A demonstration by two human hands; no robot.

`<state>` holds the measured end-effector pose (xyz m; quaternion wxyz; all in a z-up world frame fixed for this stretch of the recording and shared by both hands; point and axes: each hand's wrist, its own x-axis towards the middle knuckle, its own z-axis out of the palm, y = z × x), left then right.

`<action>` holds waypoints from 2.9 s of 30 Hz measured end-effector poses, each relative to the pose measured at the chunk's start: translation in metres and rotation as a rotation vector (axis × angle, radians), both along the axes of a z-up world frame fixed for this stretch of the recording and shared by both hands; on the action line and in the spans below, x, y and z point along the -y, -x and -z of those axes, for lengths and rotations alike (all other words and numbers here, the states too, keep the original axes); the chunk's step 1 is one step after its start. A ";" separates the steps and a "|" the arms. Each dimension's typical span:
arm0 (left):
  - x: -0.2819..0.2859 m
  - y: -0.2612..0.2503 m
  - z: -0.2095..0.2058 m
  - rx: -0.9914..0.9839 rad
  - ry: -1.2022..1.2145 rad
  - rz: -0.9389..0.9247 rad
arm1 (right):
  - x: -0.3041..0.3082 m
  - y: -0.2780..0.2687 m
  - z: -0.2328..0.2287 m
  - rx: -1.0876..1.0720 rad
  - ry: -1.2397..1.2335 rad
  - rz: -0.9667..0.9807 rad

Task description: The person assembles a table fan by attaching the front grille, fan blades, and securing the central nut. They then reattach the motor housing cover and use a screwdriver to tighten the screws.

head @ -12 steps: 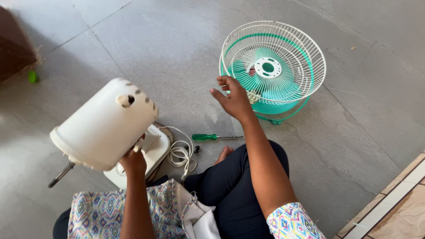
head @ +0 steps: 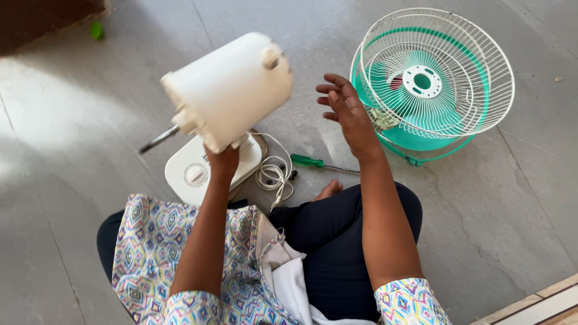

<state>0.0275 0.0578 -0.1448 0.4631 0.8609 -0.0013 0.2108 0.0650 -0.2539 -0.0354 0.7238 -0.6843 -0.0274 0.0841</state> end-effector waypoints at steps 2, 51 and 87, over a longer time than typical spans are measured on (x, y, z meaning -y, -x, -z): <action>0.003 -0.012 0.013 -0.051 0.236 0.038 | -0.003 0.003 -0.002 0.035 -0.061 -0.068; 0.006 -0.038 -0.007 -0.428 -0.443 0.235 | -0.028 -0.032 0.078 -0.697 0.007 -0.068; -0.002 -0.030 0.008 -0.366 -0.488 0.319 | -0.029 -0.032 0.099 -0.823 0.065 -0.058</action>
